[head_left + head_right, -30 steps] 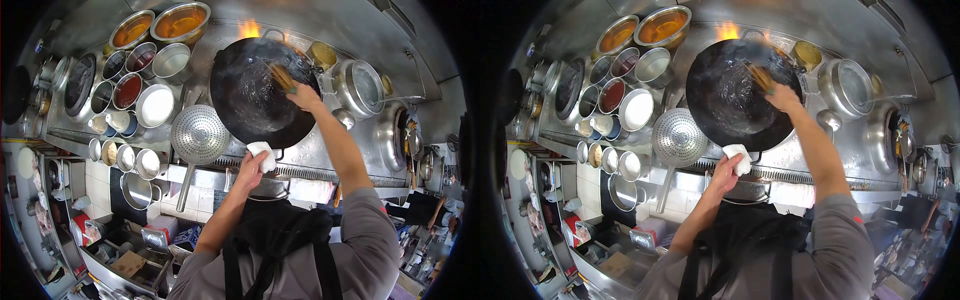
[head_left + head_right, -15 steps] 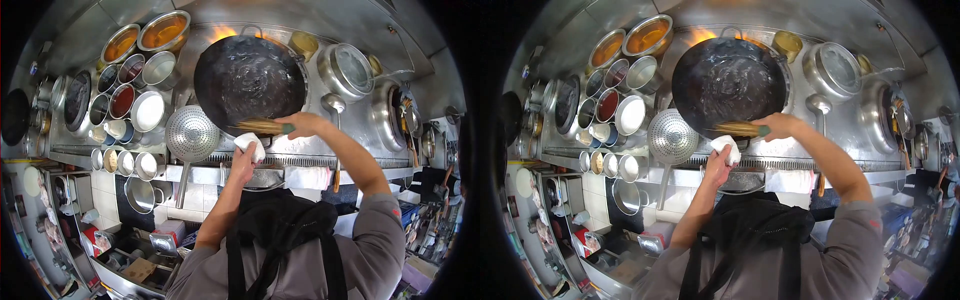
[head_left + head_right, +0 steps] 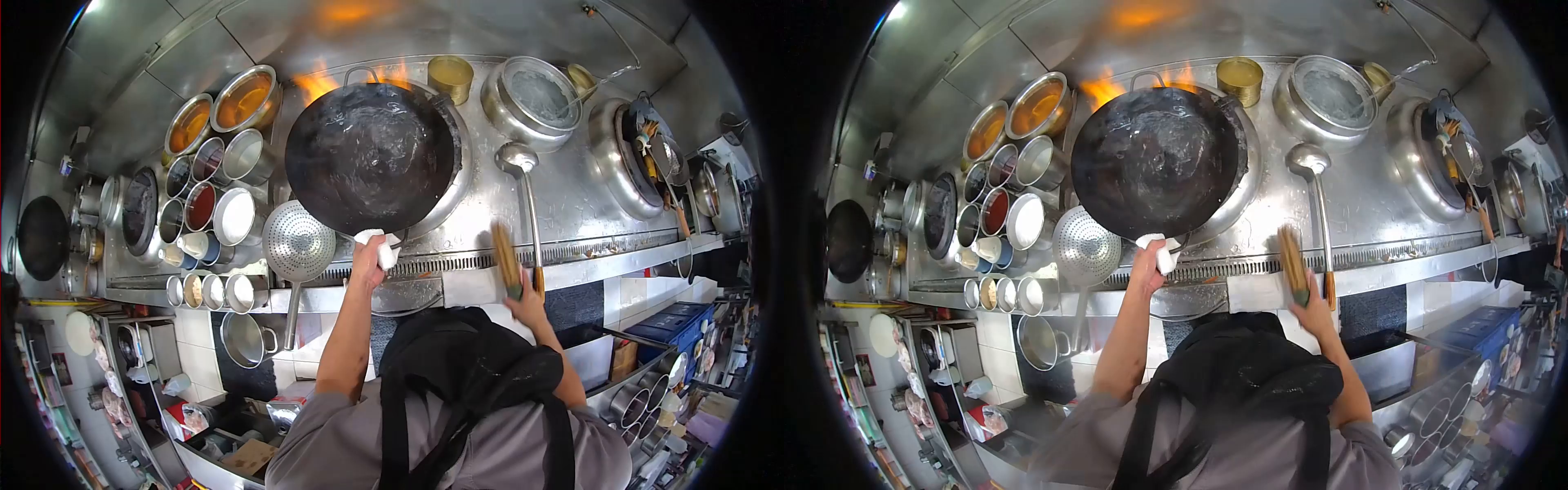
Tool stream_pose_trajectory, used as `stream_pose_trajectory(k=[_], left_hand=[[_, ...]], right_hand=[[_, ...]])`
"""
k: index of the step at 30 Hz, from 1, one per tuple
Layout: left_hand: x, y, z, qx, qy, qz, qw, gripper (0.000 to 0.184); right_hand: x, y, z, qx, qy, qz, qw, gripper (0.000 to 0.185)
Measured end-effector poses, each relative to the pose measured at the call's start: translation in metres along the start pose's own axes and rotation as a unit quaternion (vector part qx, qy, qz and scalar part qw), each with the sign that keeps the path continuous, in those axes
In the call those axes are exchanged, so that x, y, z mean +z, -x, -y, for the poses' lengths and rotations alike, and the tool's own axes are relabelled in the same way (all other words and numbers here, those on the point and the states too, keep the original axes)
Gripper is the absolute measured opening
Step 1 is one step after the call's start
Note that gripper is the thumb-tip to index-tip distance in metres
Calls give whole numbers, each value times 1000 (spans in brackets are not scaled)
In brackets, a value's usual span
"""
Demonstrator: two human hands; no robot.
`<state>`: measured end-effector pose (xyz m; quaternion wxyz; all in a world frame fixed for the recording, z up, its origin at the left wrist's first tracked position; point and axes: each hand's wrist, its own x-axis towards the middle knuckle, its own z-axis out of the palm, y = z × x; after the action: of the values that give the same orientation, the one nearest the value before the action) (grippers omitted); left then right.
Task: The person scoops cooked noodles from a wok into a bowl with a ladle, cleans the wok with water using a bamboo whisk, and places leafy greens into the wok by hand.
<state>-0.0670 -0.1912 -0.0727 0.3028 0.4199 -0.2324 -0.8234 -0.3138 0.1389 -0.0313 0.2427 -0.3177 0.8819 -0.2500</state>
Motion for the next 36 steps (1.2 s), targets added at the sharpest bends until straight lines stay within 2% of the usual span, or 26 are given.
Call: stream_pose_trajectory(k=[1,2,4,7,8,9,11,12,13,14,15,16,17,18,19,20,21,23,24,26,27,29,31,33,35,36], left_hand=[[2,1,1,20,-8,-8,1000,33],[3,2,2,22,-13,-10,1000,33],[1,4,5,53,-44,11,998,31],[3,6,20,110,-79,5,991,30],[9,13,21,102,-86,2,991,35],[18,19,25,102,-89,3,991,35],[30,26,38,207,-135,-65,967,32],[34,28,44,228,-159,-67,958,41],[41,30,49,225,-162,-67,958,41],[52,32,52,265,-209,-109,935,44],[65,37,53,304,-254,-151,906,47],[81,46,51,324,-273,-148,894,50],[93,51,51,325,-275,-148,893,50],[104,56,51,334,-318,-174,870,50],[114,62,50,344,-360,-198,844,51],[124,69,48,338,-361,-198,846,49],[124,70,50,339,-362,-198,845,49],[118,66,58,414,-438,-205,771,52],[110,60,63,413,-437,-206,772,52],[92,49,70,456,-479,-181,728,59],[87,47,70,454,-476,-184,730,59],[85,48,63,489,-558,-169,649,71],[82,46,53,494,-559,-157,647,74],[86,49,41,490,-561,-121,656,75],[82,46,37,483,-566,-119,657,76],[79,42,37,499,-561,-133,647,76]], right_hand=[[-4,16,5,154,-62,95,982,92],[-5,17,-2,153,-67,97,981,92],[-4,23,-18,26,-70,24,997,91],[-30,6,10,38,-105,4,994,86],[-37,-1,19,31,-110,0,993,85],[-41,-11,27,6,-124,12,992,82],[-47,-32,53,-49,-144,27,988,79],[-50,-43,74,-79,-151,29,985,78],[-59,-51,105,-60,-205,85,973,78],[-57,-65,124,-31,-325,174,929,77],[-39,-82,137,-31,-408,192,892,76],[-25,-99,156,6,-472,223,853,75],[-16,-117,171,48,-524,288,800,74],[-9,-131,186,37,-563,342,751,73],[-3,-141,204,52,-579,353,733,72],[-6,-141,223,46,-562,326,759,72],[-7,-146,231,46,-562,326,758,72],[-12,-156,243,22,-603,335,724,75],[-18,-159,241,8,-607,337,720,77],[-35,-160,231,-3,-607,344,716,77],[-44,-161,224,-15,-609,351,711,78],[-60,-159,207,-11,-609,354,710,78],[-71,-160,200,-2,-622,347,702,71],[-67,-158,204,-2,-611,351,710,73],[-52,-143,213,-87,-514,297,800,74],[-37,-136,211,-133,-428,281,849,82]])
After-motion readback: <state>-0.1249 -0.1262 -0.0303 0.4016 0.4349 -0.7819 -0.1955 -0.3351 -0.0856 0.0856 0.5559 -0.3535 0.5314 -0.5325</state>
